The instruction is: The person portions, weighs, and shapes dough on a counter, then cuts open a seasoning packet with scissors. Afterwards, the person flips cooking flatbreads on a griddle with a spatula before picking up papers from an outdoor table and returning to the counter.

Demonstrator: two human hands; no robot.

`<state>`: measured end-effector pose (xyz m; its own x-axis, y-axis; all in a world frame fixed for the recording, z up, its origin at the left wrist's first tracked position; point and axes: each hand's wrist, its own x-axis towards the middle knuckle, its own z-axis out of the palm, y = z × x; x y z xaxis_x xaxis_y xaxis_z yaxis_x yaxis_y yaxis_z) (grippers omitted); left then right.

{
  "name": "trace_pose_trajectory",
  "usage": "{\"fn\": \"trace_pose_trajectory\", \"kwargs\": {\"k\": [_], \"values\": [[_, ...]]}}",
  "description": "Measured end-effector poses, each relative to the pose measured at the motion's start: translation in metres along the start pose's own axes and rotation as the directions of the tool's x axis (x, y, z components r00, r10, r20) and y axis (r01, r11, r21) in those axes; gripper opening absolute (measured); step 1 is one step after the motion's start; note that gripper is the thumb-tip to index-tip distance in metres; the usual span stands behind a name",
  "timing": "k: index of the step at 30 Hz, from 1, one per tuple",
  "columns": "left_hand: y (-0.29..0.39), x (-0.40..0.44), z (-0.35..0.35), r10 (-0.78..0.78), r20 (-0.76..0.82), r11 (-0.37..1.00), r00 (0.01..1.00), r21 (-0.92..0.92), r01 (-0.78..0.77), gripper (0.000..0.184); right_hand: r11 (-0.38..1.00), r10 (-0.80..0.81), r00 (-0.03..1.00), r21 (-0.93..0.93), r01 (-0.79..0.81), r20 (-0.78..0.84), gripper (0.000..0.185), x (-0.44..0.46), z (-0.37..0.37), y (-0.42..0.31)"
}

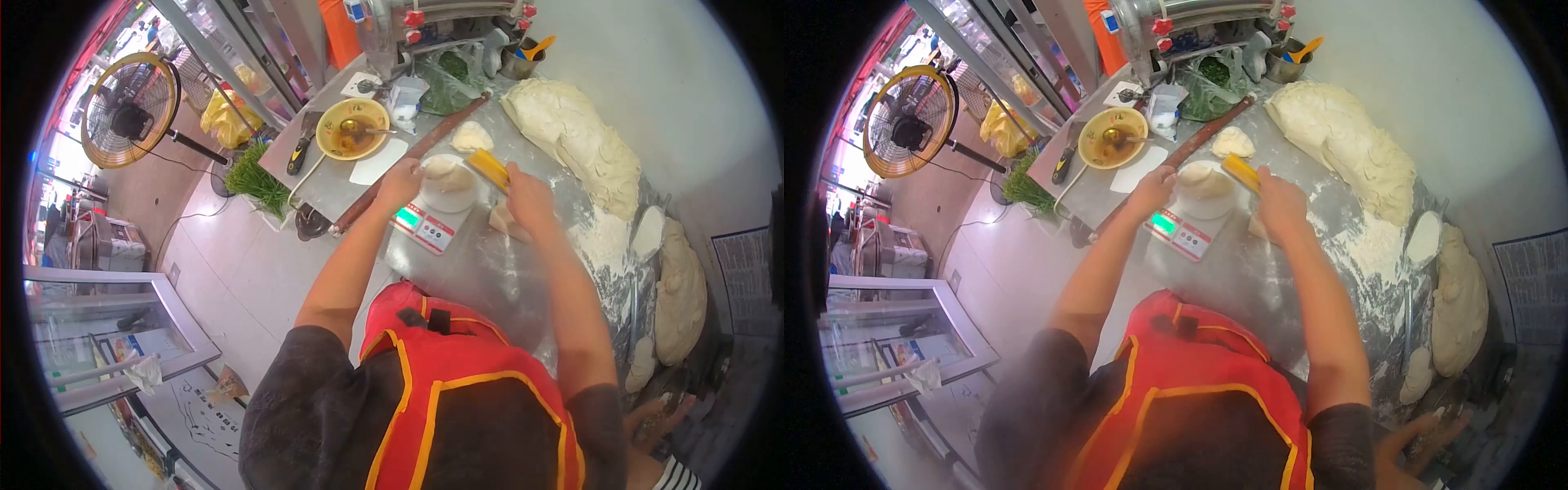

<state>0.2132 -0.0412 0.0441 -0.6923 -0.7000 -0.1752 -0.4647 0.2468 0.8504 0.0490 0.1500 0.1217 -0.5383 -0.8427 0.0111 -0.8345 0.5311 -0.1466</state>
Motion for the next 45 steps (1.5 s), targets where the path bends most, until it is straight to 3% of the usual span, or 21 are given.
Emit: {"fn": "trace_pose_trajectory", "kwargs": {"k": [1, 4, 7, 10, 13, 16, 17, 20, 22, 27, 30, 33, 36, 37, 38, 39, 42, 45], "values": [[0.003, -0.001, 0.0, -0.012, 0.016, 1.0, 1.0, 0.003, 0.012, 0.035, 1.0, -0.004, 1.0, -0.012, 0.004, -0.002, 0.023, 0.002, 0.002, 0.001], [-0.007, 0.006, 0.01, 0.179, -0.081, 0.976, 0.981, 0.143, -0.166, 0.038, 0.999, 0.015, 1.0, -0.029, -0.015, 0.009, 0.026, 0.003, 0.003, 0.002], [-0.009, 0.021, 0.017, 0.109, 0.019, 0.975, 0.994, 0.195, -0.11, 0.042, 0.994, 0.074, 0.997, 0.083, -0.074, 0.0, 0.021, -0.009, -0.011, 0.003], [-0.007, 0.039, 0.024, -0.063, 0.167, 0.985, 0.984, 0.171, 0.034, 0.049, 0.981, 0.145, 0.988, 0.14, -0.137, -0.053, 0.024, -0.026, -0.016, 0.021], [0.004, 0.044, 0.025, -0.06, 0.128, 0.924, 0.99, 0.383, 0.006, 0.053, 0.946, 0.246, 0.966, 0.237, -0.222, -0.079, 0.029, -0.053, -0.02, 0.047], [0.01, 0.055, 0.021, -0.085, 0.323, 0.924, 0.942, 0.381, -0.047, 0.054, 0.92, 0.344, 0.924, 0.26, -0.295, -0.167, 0.032, -0.082, -0.016, 0.079], [-0.003, 0.057, 0.028, 0.016, 0.234, 0.939, 0.972, 0.332, -0.096, 0.052, 0.888, 0.411, 0.899, 0.288, -0.357, -0.154, 0.032, -0.091, -0.018, 0.086], [0.009, 0.05, 0.031, 0.092, 0.245, 0.969, 0.965, 0.203, -0.144, 0.051, 0.786, 0.575, 0.809, 0.361, -0.502, -0.126, 0.029, -0.122, -0.024, 0.102], [0.032, 0.044, 0.034, 0.162, 0.269, 0.94, 0.95, 0.252, -0.231, 0.044, 0.734, 0.639, 0.758, 0.396, -0.551, -0.131, 0.027, -0.143, -0.022, 0.116], [0.107, 0.04, 0.058, 0.234, 0.338, 0.932, 0.911, 0.19, -0.31, 0.032, 0.649, 0.701, 0.687, 0.57, -0.504, -0.19, 0.023, -0.175, -0.017, 0.145], [0.119, 0.059, 0.11, 0.28, 0.391, 0.956, 0.877, -0.194, -0.22, 0.029, 0.641, 0.722, 0.658, 0.563, -0.522, -0.213, 0.023, -0.168, -0.031, 0.152], [0.127, 0.068, 0.174, 0.19, 0.485, 0.803, 0.854, -0.577, 0.149, 0.033, 0.68, 0.681, 0.68, 0.581, -0.447, -0.273, 0.023, -0.146, -0.047, 0.16], [0.135, 0.069, 0.212, 0.017, 0.645, 0.77, 0.764, -0.496, 0.402, 0.035, 0.68, 0.641, 0.718, 0.636, -0.366, -0.271, 0.023, -0.111, -0.053, 0.173], [0.118, 0.077, 0.229, 0.074, 0.568, 0.926, 0.82, -0.344, 0.155, 0.037, 0.67, 0.631, 0.732, 0.657, -0.346, -0.258, 0.022, -0.096, -0.054, 0.177], [0.09, 0.088, 0.252, 0.155, 0.499, 0.985, 0.853, -0.141, -0.097, 0.038, 0.709, 0.604, 0.754, 0.608, -0.358, -0.26, 0.023, -0.081, -0.057, 0.178], [0.076, 0.096, 0.266, 0.254, 0.445, 0.941, 0.859, 0.091, -0.326, 0.04, 0.745, 0.576, 0.775, 0.557, -0.367, -0.26, 0.023, -0.065, -0.061, 0.179], [0.067, 0.114, 0.261, 0.368, 0.286, 0.915, 0.885, 0.057, -0.399, 0.044, 0.831, 0.434, 0.862, 0.487, -0.269, -0.264, 0.025, -0.013, -0.057, 0.194], [0.085, 0.134, 0.237, 0.22, 0.153, 0.974, 0.963, 0.017, -0.225, 0.047, 0.87, 0.311, 0.927, 0.457, -0.187, -0.212, 0.022, 0.045, -0.056, 0.192]]}}
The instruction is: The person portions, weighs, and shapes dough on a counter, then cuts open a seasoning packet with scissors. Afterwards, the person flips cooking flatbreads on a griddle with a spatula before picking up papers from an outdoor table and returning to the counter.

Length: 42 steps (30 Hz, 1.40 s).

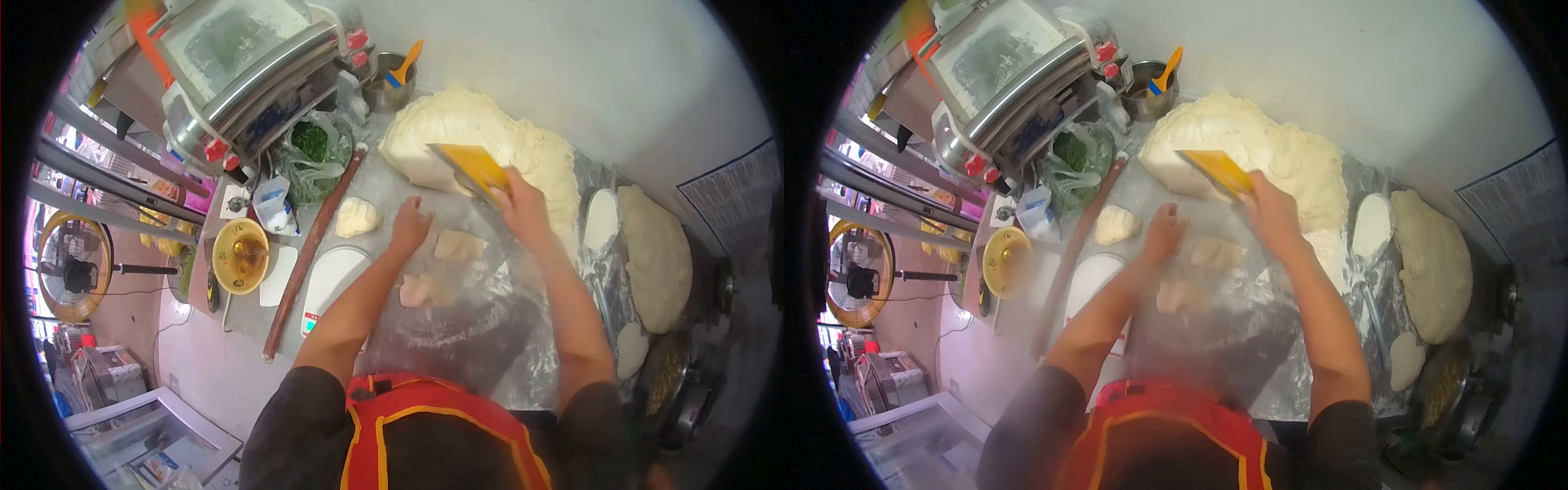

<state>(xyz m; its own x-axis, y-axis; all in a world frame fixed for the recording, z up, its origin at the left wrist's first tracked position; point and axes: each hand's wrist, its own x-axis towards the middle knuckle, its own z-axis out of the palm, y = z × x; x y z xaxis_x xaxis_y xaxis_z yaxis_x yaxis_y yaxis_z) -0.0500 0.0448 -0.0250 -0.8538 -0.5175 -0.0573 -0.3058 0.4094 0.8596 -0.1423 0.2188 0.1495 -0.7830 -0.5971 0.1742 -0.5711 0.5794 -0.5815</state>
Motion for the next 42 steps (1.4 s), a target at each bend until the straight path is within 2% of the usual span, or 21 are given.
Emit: {"fn": "trace_pose_trajectory", "kwargs": {"k": [3, 4, 6, 7, 10, 13, 15, 19, 22, 25, 27, 29, 31, 33, 35, 37, 40, 42], "values": [[-0.018, 0.025, 0.003, -0.093, -0.151, 0.974, 0.984, -0.218, 0.059, 0.05, 0.987, -0.134, 0.985, -0.073, 0.143, 0.112, 0.02, 0.048, 0.031, -0.006], [-0.001, 0.026, -0.01, -0.163, -0.097, 0.971, 0.982, -0.192, 0.142, 0.056, 0.978, -0.163, 0.976, -0.106, 0.179, 0.142, 0.02, 0.061, 0.04, -0.006], [-0.002, 0.036, -0.008, -0.207, -0.134, 0.96, 0.969, -0.22, 0.174, 0.06, 0.953, -0.216, 0.954, -0.167, 0.252, 0.208, 0.02, 0.079, 0.057, -0.006], [-0.002, 0.041, -0.006, -0.229, -0.153, 0.953, 0.961, -0.235, 0.19, 0.062, 0.952, -0.203, 0.95, -0.179, 0.247, 0.235, 0.019, 0.085, 0.063, -0.005], [0.003, 0.053, 0.004, -0.338, -0.095, 0.817, 0.936, -0.523, 0.242, 0.063, 0.946, -0.186, 0.933, -0.201, 0.254, 0.307, 0.019, 0.097, 0.076, -0.003], [-0.001, 0.057, 0.014, -0.302, -0.061, 0.688, 0.951, -0.705, 0.173, 0.061, 0.939, -0.18, 0.907, -0.208, 0.274, 0.381, 0.021, 0.101, 0.082, -0.001], [0.01, 0.057, 0.008, -0.381, -0.048, 0.678, 0.923, -0.693, 0.244, 0.06, 0.934, -0.147, 0.889, -0.235, 0.269, 0.434, 0.021, 0.108, 0.089, 0.002], [0.002, 0.06, 0.014, -0.449, -0.093, 0.724, 0.889, -0.621, 0.3, 0.061, 0.918, -0.166, 0.886, -0.261, 0.3, 0.433, 0.027, 0.113, 0.112, 0.006], [-0.002, 0.063, 0.019, -0.476, -0.066, 0.563, 0.877, -0.789, 0.246, 0.059, 0.897, -0.199, 0.902, -0.299, 0.325, 0.384, 0.031, 0.111, 0.13, 0.002], [-0.026, 0.076, 0.035, -0.521, -0.165, 0.659, 0.838, -0.702, 0.272, 0.056, 0.898, -0.198, 0.915, -0.308, 0.313, 0.352, 0.032, 0.105, 0.137, 0.009], [-0.037, 0.082, 0.033, -0.492, -0.008, 0.449, 0.871, -0.859, 0.246, 0.048, 0.908, -0.185, 0.916, -0.294, 0.297, 0.355, 0.031, 0.1, 0.134, 0.008], [-0.035, 0.078, 0.036, -0.496, 0.028, 0.371, 0.868, -0.897, 0.241, 0.043, 0.926, -0.222, 0.926, -0.232, 0.298, 0.304, 0.028, 0.088, 0.13, 0.017], [0.012, 0.044, 0.02, -0.562, -0.057, 0.448, 0.825, -0.859, 0.246, 0.042, 0.952, -0.228, 0.945, -0.15, 0.267, 0.233, 0.026, 0.069, 0.115, 0.024], [0.02, 0.011, 0.021, -0.373, -0.139, 0.685, 0.917, -0.708, 0.172, 0.041, 0.975, -0.206, 0.967, -0.049, 0.216, 0.153, 0.023, 0.046, 0.086, 0.031], [0.024, -0.013, 0.021, -0.212, -0.176, 0.839, 0.961, -0.537, 0.087, 0.04, 0.99, -0.084, 0.996, -0.108, 0.088, 0.04, 0.021, 0.022, 0.055, 0.034], [0.024, -0.025, 0.013, -0.08, -0.192, 0.929, 0.978, -0.37, 0.004, 0.039, 0.974, 0.162, 0.986, 0.167, -0.152, -0.048, 0.02, 0.004, 0.017, 0.023], [-0.013, -0.01, 0.016, -0.226, -0.27, 0.966, 0.936, -0.183, 0.18, 0.04, 0.975, 0.22, 0.974, -0.001, -0.22, 0.047, 0.014, -0.021, 0.005, 0.054], [-0.015, 0.01, 0.011, -0.434, -0.169, 0.777, 0.885, -0.567, 0.273, 0.042, 0.984, 0.098, 0.979, -0.164, -0.068, 0.177, 0.02, -0.037, 0.004, 0.058]]}}
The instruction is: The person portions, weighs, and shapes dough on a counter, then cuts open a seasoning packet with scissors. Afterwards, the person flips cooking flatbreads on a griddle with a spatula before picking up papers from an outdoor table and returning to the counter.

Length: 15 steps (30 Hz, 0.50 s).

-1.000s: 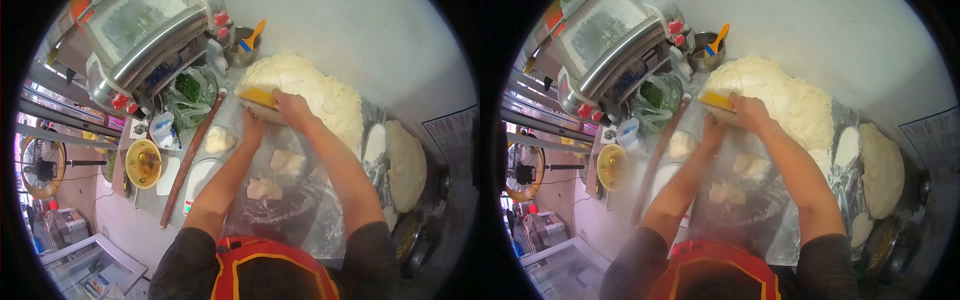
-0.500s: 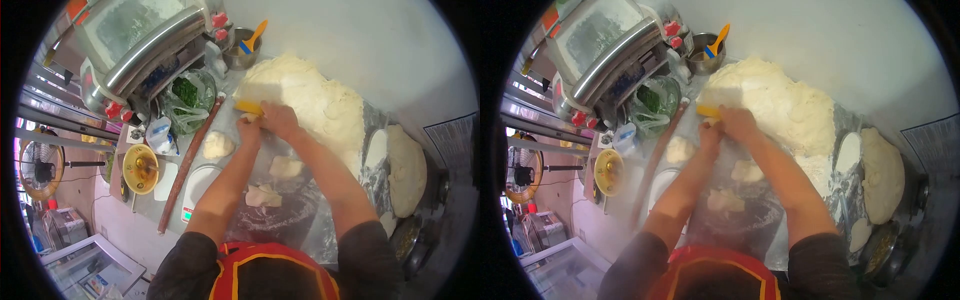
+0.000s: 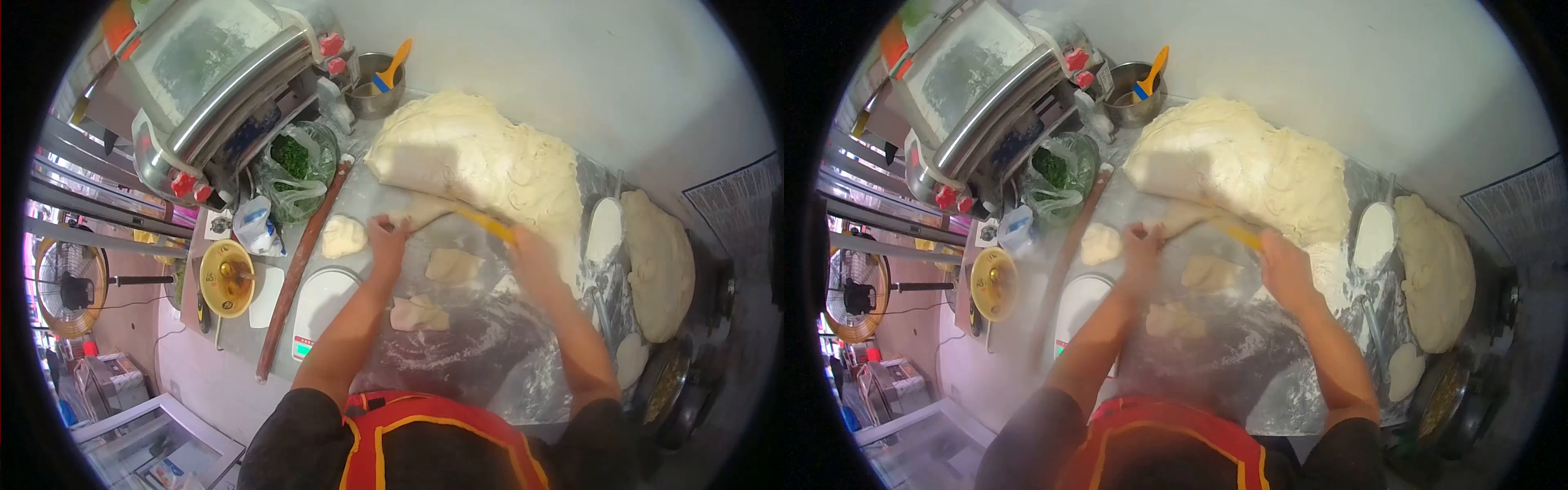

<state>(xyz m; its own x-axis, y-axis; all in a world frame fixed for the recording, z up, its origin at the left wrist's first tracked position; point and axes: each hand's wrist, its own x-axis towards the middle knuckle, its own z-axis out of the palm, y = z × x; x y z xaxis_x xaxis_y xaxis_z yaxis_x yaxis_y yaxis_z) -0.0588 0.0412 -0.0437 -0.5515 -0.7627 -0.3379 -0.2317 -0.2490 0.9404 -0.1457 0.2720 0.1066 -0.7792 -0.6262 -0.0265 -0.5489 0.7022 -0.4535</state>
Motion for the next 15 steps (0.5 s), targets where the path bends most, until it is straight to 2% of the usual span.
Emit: {"fn": "trace_pose_trajectory", "kwargs": {"k": [1, 2, 5, 8, 9, 11, 15], "values": [[0.009, 0.007, 0.001, -0.122, 0.013, 0.975, 0.992, -0.185, 0.122, 0.043, 0.994, -0.066, 0.996, -0.088, 0.072, 0.067, 0.023, -0.006, 0.002, 0.001], [0.017, 0.013, 0.001, -0.127, 0.022, 0.972, 0.992, -0.198, 0.129, 0.045, 0.981, -0.085, 0.987, -0.162, 0.107, 0.137, 0.021, -0.008, 0.006, 0.002], [0.057, 0.018, 0.002, -0.186, 0.112, 0.981, 0.976, -0.04, 0.191, 0.05, 0.939, -0.333, 0.937, -0.059, 0.34, 0.106, 0.017, -0.009, 0.037, 0.016], [0.056, 0.043, 0.01, -0.147, 0.279, 0.983, 0.949, -0.062, 0.171, 0.045, 0.92, -0.372, 0.927, 0.155, 0.361, 0.051, 0.018, 0.002, 0.073, 0.01], [0.058, 0.043, 0.01, -0.171, 0.352, 0.978, 0.92, -0.054, 0.202, 0.042, 0.907, -0.42, 0.904, 0.0, 0.422, 0.082, 0.019, 0.009, 0.078, 0.001], [0.071, 0.04, 0.009, -0.206, 0.489, 0.966, 0.848, -0.034, 0.255, 0.036, 0.796, -0.5, 0.851, -0.3, 0.526, 0.164, 0.022, 0.031, 0.086, -0.018], [0.085, 0.028, 0.008, -0.094, 0.462, 0.993, 0.882, -0.022, 0.118, 0.028, 0.729, -0.544, 0.839, -0.478, 0.49, 0.032, 0.026, 0.071, 0.123, -0.023]]}}
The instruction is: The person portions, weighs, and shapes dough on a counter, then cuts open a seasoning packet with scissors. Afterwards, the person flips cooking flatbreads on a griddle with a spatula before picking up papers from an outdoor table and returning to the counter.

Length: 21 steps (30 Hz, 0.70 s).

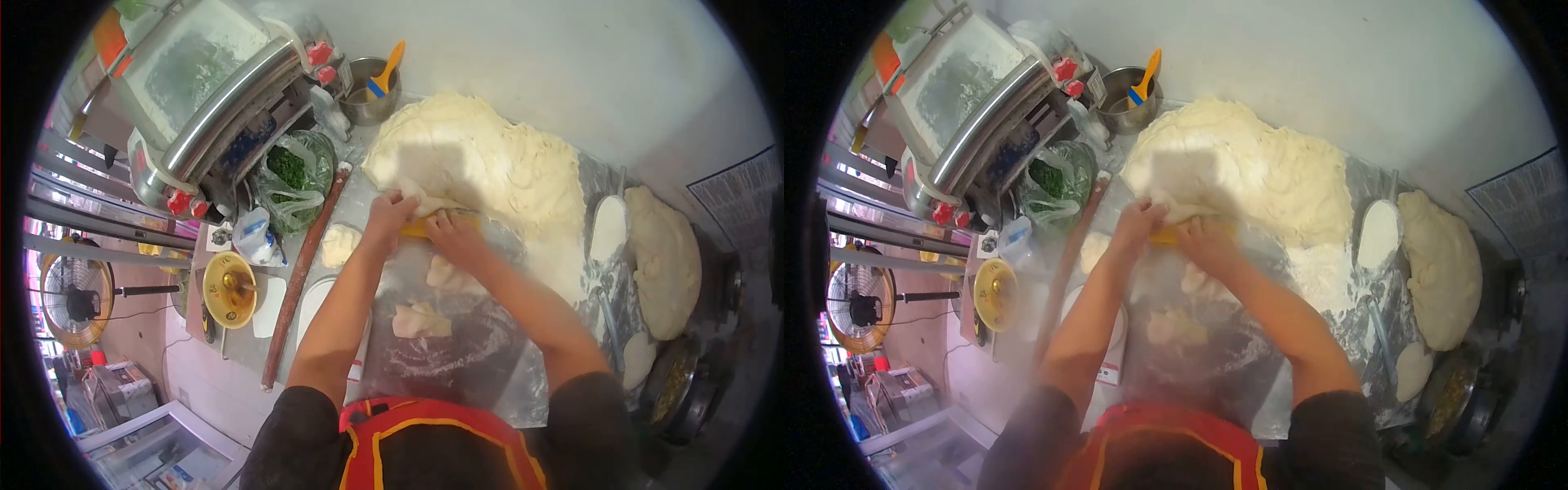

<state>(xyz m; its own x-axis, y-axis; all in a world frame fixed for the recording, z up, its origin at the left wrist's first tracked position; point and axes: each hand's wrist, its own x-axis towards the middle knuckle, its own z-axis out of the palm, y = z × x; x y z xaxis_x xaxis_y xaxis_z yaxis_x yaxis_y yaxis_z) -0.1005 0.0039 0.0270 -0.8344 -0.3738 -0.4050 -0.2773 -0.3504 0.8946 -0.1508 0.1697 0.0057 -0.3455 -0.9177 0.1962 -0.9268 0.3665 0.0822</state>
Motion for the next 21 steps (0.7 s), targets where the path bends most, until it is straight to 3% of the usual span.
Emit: {"fn": "trace_pose_trajectory", "kwargs": {"k": [2, 5, 8, 11, 13, 15, 18, 21], "values": [[0.011, -0.006, 0.003, 0.074, 0.052, 0.992, 0.996, 0.098, -0.079, 0.029, 0.999, 0.035, 0.999, -0.032, -0.035, 0.005, 0.025, 0.008, -0.001, -0.004], [0.026, -0.027, 0.016, 0.084, 0.044, 0.995, 0.996, 0.053, -0.086, 0.029, 0.972, 0.123, 0.98, 0.181, -0.151, 0.155, 0.027, 0.009, -0.027, -0.009], [0.047, -0.063, 0.012, 0.067, 0.128, 0.992, 0.989, 0.098, -0.08, 0.031, 0.982, 0.014, 0.999, 0.186, -0.022, 0.046, 0.027, -0.031, -0.069, -0.018], [0.062, -0.106, 0.016, 0.134, 0.189, 0.986, 0.973, 0.069, -0.15, 0.03, 0.937, 0.12, 0.986, 0.34, -0.075, -0.113, 0.018, -0.082, -0.106, -0.032], [0.073, -0.137, 0.025, 0.164, 0.275, 0.984, 0.947, 0.027, -0.178, 0.031, 0.874, 0.229, 0.971, 0.453, -0.176, -0.064, 0.02, -0.124, -0.129, -0.037], [0.089, -0.173, 0.039, 0.185, 0.359, 0.979, 0.915, 0.011, -0.203, 0.029, 0.825, 0.375, 0.861, 0.3, -0.479, 0.344, 0.03, -0.158, -0.156, -0.049], [0.092, -0.222, 0.067, 0.22, 0.519, 0.972, 0.826, -0.047, -0.23, 0.029, 0.707, 0.54, 0.808, 0.393, -0.588, 0.238, 0.034, -0.22, -0.171, -0.077], [0.09, -0.251, 0.086, 0.222, 0.519, 0.975, 0.826, -0.091, -0.204, 0.03, 0.66, 0.597, 0.762, 0.387, -0.644, 0.249, 0.035, -0.271, -0.176, -0.104]]}}
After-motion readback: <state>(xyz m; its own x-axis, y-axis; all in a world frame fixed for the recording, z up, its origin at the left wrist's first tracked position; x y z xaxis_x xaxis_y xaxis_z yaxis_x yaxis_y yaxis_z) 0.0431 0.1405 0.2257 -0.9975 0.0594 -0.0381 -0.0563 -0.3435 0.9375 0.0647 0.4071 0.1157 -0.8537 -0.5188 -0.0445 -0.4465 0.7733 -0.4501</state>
